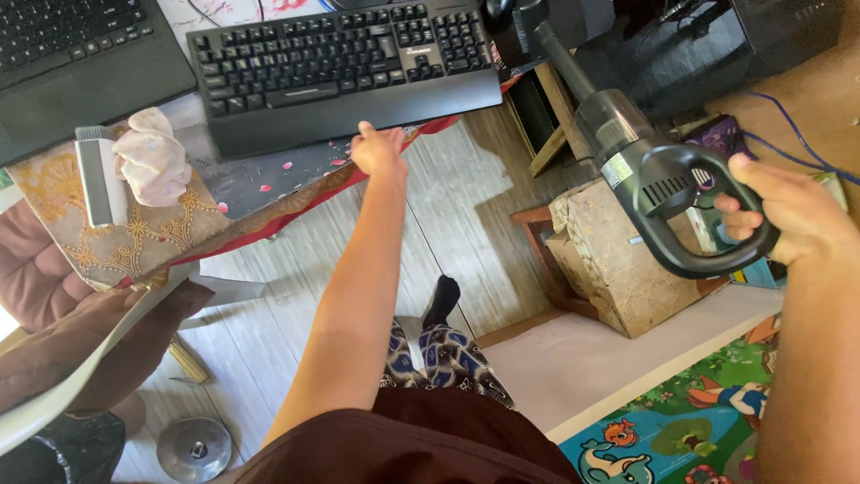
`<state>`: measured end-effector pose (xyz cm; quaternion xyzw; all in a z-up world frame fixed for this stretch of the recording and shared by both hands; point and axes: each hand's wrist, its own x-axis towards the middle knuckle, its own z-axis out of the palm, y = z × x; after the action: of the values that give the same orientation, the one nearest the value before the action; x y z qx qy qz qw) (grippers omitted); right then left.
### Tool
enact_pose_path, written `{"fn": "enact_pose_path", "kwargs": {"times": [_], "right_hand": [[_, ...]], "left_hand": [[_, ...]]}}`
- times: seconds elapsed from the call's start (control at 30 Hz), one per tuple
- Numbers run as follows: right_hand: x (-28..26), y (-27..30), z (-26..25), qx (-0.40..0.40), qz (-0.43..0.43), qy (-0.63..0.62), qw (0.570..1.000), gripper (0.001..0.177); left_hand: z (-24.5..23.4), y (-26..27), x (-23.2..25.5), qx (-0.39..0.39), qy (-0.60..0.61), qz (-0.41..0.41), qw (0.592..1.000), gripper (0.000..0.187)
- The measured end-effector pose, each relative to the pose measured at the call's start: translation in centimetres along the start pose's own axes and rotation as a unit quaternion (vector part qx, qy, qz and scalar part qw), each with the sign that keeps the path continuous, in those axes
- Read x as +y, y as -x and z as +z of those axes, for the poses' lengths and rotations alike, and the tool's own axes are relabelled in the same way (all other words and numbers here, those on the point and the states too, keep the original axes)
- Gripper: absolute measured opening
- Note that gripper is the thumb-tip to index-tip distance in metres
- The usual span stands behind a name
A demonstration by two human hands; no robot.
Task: Cleaning a computer desk with a handheld vacuum and organizing cables.
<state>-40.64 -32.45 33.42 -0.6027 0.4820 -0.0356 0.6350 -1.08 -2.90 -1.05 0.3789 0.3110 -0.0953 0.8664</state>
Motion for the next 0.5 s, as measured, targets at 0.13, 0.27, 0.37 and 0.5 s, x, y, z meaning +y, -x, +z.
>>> {"fn": "enact_pose_path", "kwargs": {"times": [0.13, 0.27, 0.37, 0.5], "right_hand": [[-0.4, 1.6, 3.2, 0.083, -0.061, 0.1, 0.99, 0.028], [-1.3, 3.9, 8.8, 0.17, -0.195, 0.33, 0.908, 0.042], [4.0, 0.0, 5.5, 0.149, -0.412, 0.45, 0.779, 0.035], [1.2, 0.8, 7.3, 0.176, -0.363, 0.478, 0.78, 0.043]], "left_hand": [[-0.5, -0.5, -2.0, 0.009, 0.023, -0.013, 1.0, 0.03], [-1.2, 2.3, 0.8, 0.003, -0.063, -0.027, 0.998, 0.051], [-3.1, 1.1, 1.8, -0.09, -0.115, -0.04, 0.988, 0.049], [-4.8, 3.2, 5.6, -0.135, -0.138, -0.105, 0.976, 0.051]]}}
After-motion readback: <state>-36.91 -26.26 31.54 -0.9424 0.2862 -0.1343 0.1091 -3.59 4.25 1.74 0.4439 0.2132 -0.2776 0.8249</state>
